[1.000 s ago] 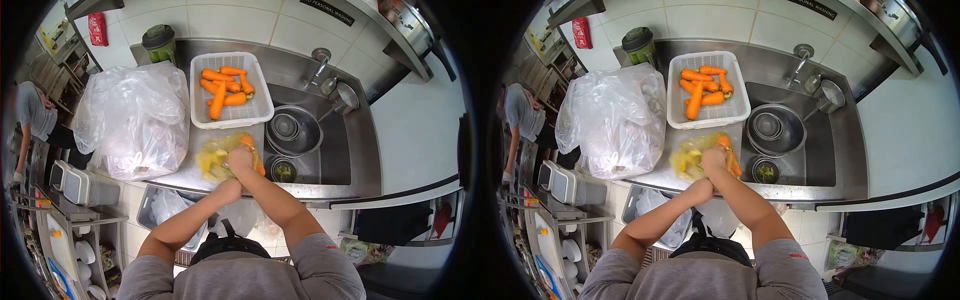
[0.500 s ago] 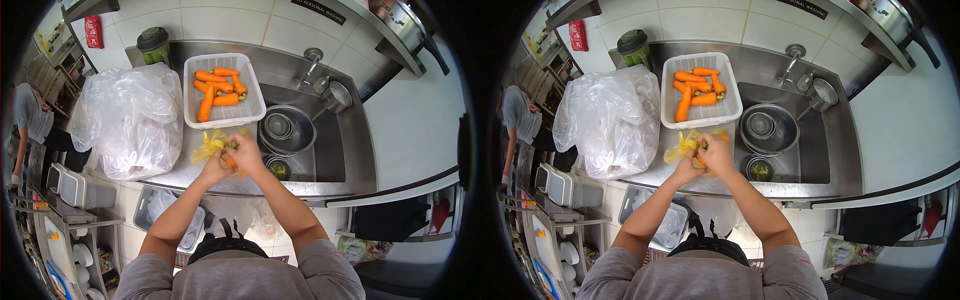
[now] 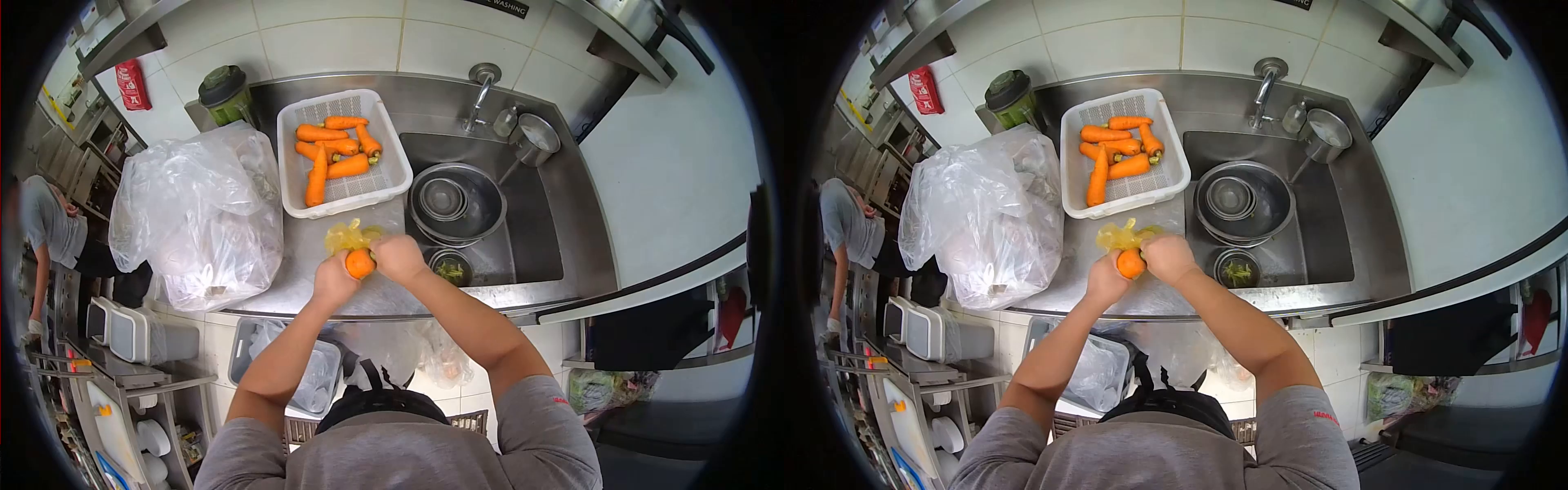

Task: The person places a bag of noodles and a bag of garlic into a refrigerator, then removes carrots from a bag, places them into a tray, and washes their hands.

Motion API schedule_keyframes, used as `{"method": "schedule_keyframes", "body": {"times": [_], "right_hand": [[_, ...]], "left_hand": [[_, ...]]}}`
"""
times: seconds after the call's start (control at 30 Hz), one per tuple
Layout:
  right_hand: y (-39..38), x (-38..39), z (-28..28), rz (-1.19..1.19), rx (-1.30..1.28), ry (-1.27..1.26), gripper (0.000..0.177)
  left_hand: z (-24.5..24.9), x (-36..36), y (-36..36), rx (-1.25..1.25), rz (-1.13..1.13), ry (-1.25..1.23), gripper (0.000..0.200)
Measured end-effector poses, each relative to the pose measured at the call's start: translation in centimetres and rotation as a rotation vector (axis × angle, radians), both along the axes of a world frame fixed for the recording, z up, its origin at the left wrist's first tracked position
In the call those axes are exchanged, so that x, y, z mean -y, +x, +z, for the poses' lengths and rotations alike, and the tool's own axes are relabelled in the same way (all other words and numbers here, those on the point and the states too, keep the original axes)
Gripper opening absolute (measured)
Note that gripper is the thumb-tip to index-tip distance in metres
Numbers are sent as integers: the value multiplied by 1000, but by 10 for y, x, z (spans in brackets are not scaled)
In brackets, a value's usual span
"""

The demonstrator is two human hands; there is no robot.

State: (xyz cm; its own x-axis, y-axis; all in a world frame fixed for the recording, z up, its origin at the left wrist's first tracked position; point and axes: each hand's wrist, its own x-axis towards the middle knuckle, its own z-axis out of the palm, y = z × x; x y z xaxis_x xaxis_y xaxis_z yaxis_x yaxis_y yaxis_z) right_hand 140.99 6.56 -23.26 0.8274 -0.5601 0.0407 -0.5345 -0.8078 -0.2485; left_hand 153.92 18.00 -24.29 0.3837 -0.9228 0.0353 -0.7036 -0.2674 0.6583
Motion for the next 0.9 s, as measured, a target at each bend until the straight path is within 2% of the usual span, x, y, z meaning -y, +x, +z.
{"method": "schedule_keyframes", "body": {"times": [0.03, 0.1, 0.23, 0.3, 0.33, 0.4, 0.43, 0.5, 0.53, 0.6, 0.63, 0.7, 0.73, 0.8, 0.83, 0.9], "right_hand": [[2, -1, -5, -1, 4, 6, 9], [2, -8, -13, -16, 270, 64, 11], [4, -10, -15, -69, 237, 253, 19], [7, -11, -15, -120, 289, 357, 26], [7, -11, -18, -120, 286, 358, 26], [9, -12, -20, -116, 388, 403, 27], [9, -14, -19, -116, 388, 408, 27], [8, -16, -13, -143, 348, 437, 28], [6, -15, -7, -141, 349, 438, 28], [2, -9, 3, 74, 188, 121, 22], [1, -7, 1, 77, 188, 125, 22], [2, -2, -2, 275, 263, -61, 15], [5, -2, -4, 275, 264, -65, 15], [9, -13, -12, -92, 522, 747, 9], [10, -15, -12, -96, 517, 748, 9], [10, -14, -11, -509, 922, 1346, 18]], "left_hand": [[-2, -2, 0, 4, -1, 6, 38], [-7, -8, -1, -149, 45, -56, 41], [-38, -13, -1, -313, 81, -73, 45], [-47, -14, -4, -589, 116, -138, 42], [-51, -15, -6, -591, 117, -137, 42], [-53, -16, -11, -1006, 152, -184, 47], [-51, -17, -13, -1005, 155, -181, 47], [-48, -17, -15, -1240, 164, -159, 53], [-50, -18, -13, -1239, 165, -160, 53], [-60, -21, -4, -1453, 99, 130, 58], [-66, -24, 4, -1453, 104, 130, 58], [-75, -25, 23, -1735, -285, 333, 59], [-60, -19, 25, -1732, -289, 330, 59], [-33, -15, 29, -1373, -278, 157, 63], [-28, -12, 27, -1378, -278, 159, 63], [-22, -3, 18, -1510, -16, -175, 64]]}}
